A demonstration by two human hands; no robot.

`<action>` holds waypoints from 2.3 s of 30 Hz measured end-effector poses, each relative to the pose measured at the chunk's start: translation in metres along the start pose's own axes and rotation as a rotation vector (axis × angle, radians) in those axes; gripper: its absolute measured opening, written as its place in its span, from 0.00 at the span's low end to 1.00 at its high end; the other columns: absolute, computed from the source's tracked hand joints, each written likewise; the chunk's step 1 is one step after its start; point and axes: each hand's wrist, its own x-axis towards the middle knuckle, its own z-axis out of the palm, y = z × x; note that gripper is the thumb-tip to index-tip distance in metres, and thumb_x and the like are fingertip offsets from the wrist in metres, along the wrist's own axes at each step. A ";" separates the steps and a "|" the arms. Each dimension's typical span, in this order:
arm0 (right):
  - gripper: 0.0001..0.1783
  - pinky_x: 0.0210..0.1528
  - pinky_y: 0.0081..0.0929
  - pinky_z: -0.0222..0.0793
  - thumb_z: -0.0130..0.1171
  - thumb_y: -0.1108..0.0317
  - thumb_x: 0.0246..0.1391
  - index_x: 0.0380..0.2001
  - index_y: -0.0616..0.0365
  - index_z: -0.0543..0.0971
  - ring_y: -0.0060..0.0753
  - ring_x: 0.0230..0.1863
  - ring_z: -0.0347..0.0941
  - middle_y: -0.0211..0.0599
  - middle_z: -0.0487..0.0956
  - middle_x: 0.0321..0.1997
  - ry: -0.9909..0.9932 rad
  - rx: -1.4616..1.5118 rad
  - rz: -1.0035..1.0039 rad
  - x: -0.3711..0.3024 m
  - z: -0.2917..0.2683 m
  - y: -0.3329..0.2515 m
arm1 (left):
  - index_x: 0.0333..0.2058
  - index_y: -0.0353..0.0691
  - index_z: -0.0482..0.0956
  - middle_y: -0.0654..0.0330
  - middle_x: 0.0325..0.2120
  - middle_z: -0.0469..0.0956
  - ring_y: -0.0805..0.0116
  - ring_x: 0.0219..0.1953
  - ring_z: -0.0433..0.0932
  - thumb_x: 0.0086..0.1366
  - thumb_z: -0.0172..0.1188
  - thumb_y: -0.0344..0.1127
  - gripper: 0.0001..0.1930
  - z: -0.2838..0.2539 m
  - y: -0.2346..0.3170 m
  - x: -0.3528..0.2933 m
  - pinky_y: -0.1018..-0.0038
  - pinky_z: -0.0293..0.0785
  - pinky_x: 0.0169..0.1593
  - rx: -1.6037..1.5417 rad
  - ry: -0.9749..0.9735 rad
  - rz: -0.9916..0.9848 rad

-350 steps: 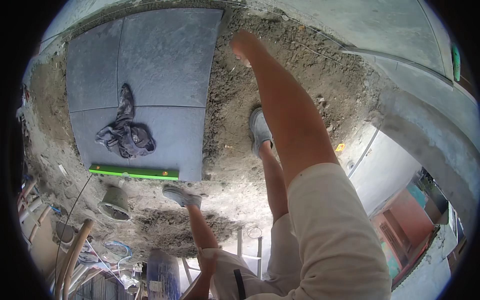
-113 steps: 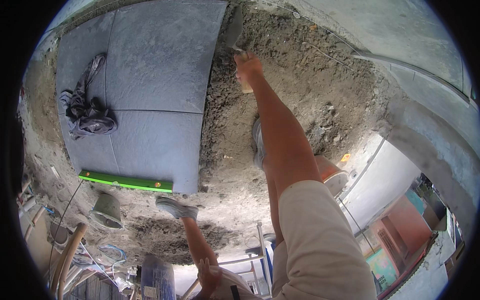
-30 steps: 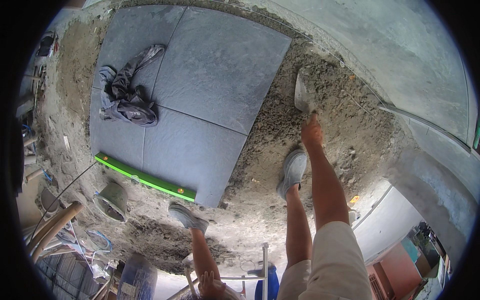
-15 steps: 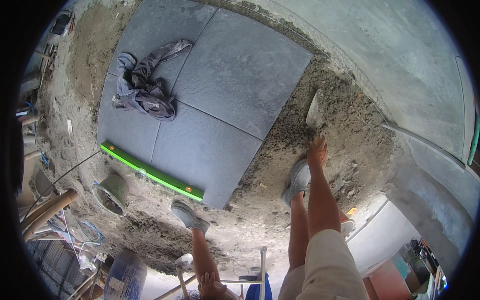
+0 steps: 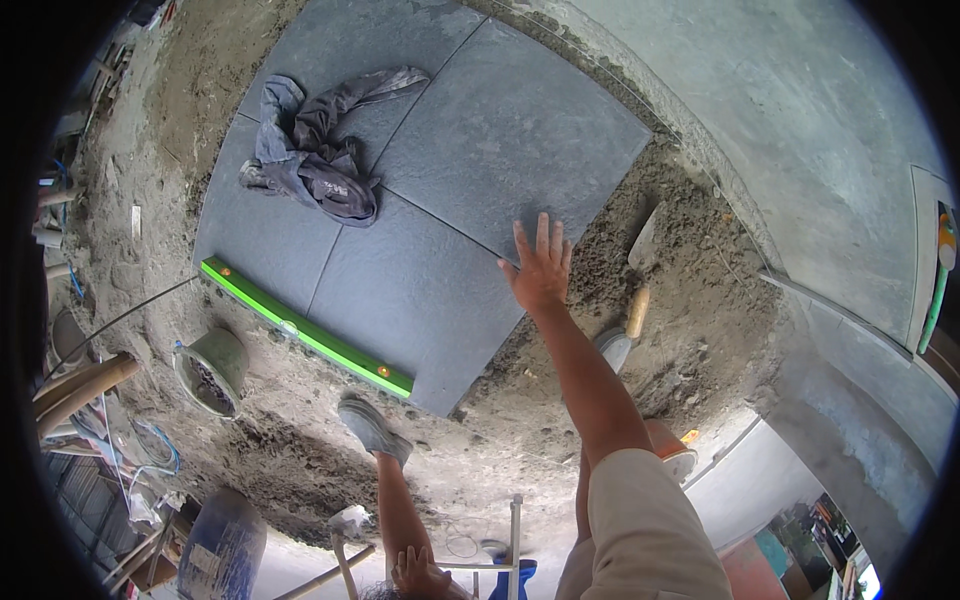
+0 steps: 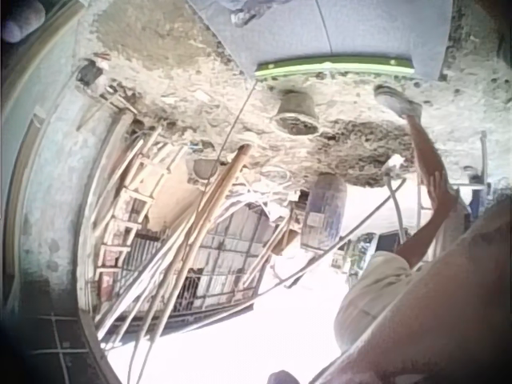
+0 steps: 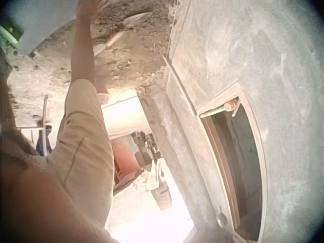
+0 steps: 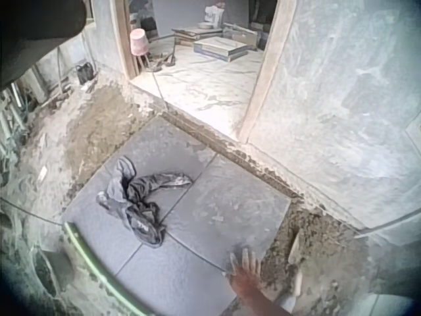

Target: The person installs floor tiles by tapping them with a mallet, checking alignment with a spirit level, spreading mortar with a trowel, and wiping the tiles with a cloth.

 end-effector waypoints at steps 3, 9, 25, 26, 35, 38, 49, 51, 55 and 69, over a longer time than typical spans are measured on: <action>0.43 0.73 0.61 0.42 0.50 0.37 0.61 0.73 0.31 0.47 0.59 0.77 0.32 0.46 0.36 0.78 -0.083 -0.026 0.067 0.058 -0.024 -0.037 | 0.67 0.41 0.61 0.43 0.66 0.58 0.41 0.68 0.54 0.55 0.65 0.52 0.43 -0.012 0.005 0.002 0.48 0.53 0.68 -0.047 -0.055 -0.023; 0.48 0.66 0.73 0.51 0.48 0.32 0.59 0.73 0.28 0.39 0.68 0.76 0.28 0.45 0.30 0.78 -0.362 0.005 0.223 0.095 -0.040 -0.057 | 0.66 0.36 0.61 0.42 0.66 0.57 0.39 0.68 0.53 0.57 0.63 0.52 0.42 0.010 -0.010 0.004 0.48 0.52 0.68 -0.031 -0.104 0.013; 0.54 0.60 0.77 0.59 0.48 0.26 0.52 0.73 0.26 0.35 0.72 0.75 0.27 0.45 0.28 0.78 -0.349 -0.097 0.179 0.098 -0.034 -0.059 | 0.57 0.48 0.76 0.51 0.59 0.71 0.44 0.60 0.67 0.58 0.55 0.52 0.29 0.042 -0.034 0.001 0.45 0.65 0.58 0.012 0.422 0.151; 0.55 0.61 0.79 0.57 0.49 0.24 0.49 0.73 0.24 0.36 0.71 0.75 0.27 0.43 0.29 0.78 -0.326 -0.076 0.164 0.098 -0.032 -0.057 | 0.58 0.48 0.75 0.51 0.60 0.69 0.43 0.61 0.66 0.58 0.55 0.51 0.29 0.041 -0.036 0.001 0.44 0.65 0.58 0.046 0.341 0.138; 0.58 0.58 0.88 0.52 0.63 0.31 0.41 0.71 0.16 0.43 0.69 0.75 0.27 0.37 0.31 0.79 -0.285 -0.091 0.019 0.104 -0.034 -0.027 | 0.58 0.46 0.75 0.47 0.59 0.69 0.41 0.60 0.66 0.56 0.57 0.52 0.32 0.040 -0.035 0.001 0.42 0.62 0.60 -0.070 0.320 0.168; 0.59 0.58 0.88 0.52 0.68 0.37 0.41 0.71 0.15 0.44 0.67 0.76 0.27 0.36 0.31 0.79 -0.279 -0.100 -0.024 0.105 -0.036 -0.016 | 0.57 0.45 0.76 0.47 0.58 0.70 0.40 0.60 0.66 0.55 0.58 0.52 0.31 0.021 -0.021 0.003 0.42 0.61 0.60 -0.082 0.257 0.138; 0.43 0.65 0.54 0.62 0.64 0.47 0.54 0.70 0.34 0.57 0.55 0.74 0.48 0.37 0.52 0.75 -0.179 -0.202 -0.221 0.076 -0.025 -0.045 | 0.65 0.46 0.63 0.46 0.68 0.55 0.42 0.71 0.47 0.53 0.62 0.59 0.43 0.021 -0.022 0.000 0.34 0.41 0.67 -0.128 -0.056 -0.036; 0.31 0.61 0.43 0.67 0.57 0.48 0.60 0.62 0.52 0.70 0.49 0.65 0.65 0.41 0.72 0.63 -0.027 -0.068 -0.315 0.023 0.000 -0.084 | 0.65 0.46 0.64 0.46 0.68 0.55 0.43 0.71 0.48 0.53 0.62 0.58 0.43 0.012 -0.023 0.001 0.35 0.42 0.67 -0.142 -0.054 -0.025; 0.42 0.51 0.38 0.74 0.57 0.32 0.52 0.59 0.54 0.72 0.41 0.53 0.73 0.42 0.77 0.50 -0.351 0.118 -0.459 -0.077 0.014 -0.238 | 0.64 0.47 0.64 0.46 0.67 0.57 0.44 0.71 0.48 0.52 0.63 0.59 0.42 0.018 -0.027 -0.002 0.35 0.41 0.67 -0.170 -0.046 -0.066; 0.23 0.50 0.45 0.71 0.58 0.71 0.55 0.55 0.59 0.69 0.53 0.48 0.69 0.47 0.70 0.45 0.029 0.705 -0.242 -0.114 0.051 -0.265 | 0.66 0.42 0.62 0.44 0.67 0.57 0.40 0.70 0.50 0.55 0.62 0.54 0.42 0.072 -0.036 -0.004 0.40 0.45 0.67 -0.085 0.129 0.030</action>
